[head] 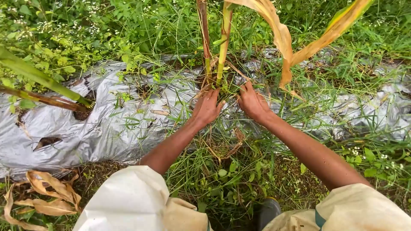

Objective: Clearing weeds from the base of corn plants and tying the stalks together using dried corn leaves.

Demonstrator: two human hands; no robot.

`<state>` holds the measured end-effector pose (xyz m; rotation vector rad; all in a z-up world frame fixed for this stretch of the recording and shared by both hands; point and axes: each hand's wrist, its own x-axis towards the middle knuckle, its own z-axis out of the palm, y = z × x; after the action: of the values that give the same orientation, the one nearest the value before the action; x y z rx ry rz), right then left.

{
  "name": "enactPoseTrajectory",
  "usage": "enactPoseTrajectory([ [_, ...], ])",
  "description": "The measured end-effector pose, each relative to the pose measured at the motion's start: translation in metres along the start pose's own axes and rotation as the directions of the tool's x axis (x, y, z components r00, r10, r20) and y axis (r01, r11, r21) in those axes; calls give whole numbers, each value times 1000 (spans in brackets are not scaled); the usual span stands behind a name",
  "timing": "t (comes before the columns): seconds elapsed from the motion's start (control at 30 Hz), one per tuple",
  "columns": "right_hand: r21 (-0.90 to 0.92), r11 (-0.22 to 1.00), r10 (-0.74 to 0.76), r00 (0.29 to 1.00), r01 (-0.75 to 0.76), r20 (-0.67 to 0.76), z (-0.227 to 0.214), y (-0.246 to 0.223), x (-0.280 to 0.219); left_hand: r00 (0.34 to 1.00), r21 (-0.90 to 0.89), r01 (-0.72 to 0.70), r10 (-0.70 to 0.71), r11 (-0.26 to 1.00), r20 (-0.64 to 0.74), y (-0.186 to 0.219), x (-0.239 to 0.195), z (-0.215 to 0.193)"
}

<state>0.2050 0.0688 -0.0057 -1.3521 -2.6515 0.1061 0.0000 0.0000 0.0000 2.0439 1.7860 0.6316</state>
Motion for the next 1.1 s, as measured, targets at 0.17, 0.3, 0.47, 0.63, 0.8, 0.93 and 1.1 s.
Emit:
enactPoseTrajectory([
  [0.17, 33, 997, 59, 988, -64, 145, -13, -6, -2, 989, 22, 102, -104, 995, 108, 15, -2, -7],
  [0.3, 114, 993, -12, 986, -7, 166, -14, -8, 4, 988, -44, 133, -129, 990, 82, 11, -2, -9],
  [0.47, 222, 974, -97, 971, 47, 219, -7, -24, -26, 990, -127, -35, 17, 991, -139, 11, -17, -27],
  [0.63, 279, 957, -185, 900, 75, 394, -32, -38, -63, 962, 140, -166, 191, 976, -194, -10, -16, -4],
  [0.8, 252, 964, -210, 828, 86, 520, -88, -40, -59, 928, 487, -372, 316, 790, 197, 33, -31, -24],
  [0.93, 413, 910, -174, 924, 19, 341, -30, -20, -77, 974, 53, -226, 227, 973, -12, 31, -23, 16],
  [1.1, 243, 957, 44, 912, -155, 408, -9, -25, -108, 997, -133, 51, -43, 990, 60, 78, -11, 7],
])
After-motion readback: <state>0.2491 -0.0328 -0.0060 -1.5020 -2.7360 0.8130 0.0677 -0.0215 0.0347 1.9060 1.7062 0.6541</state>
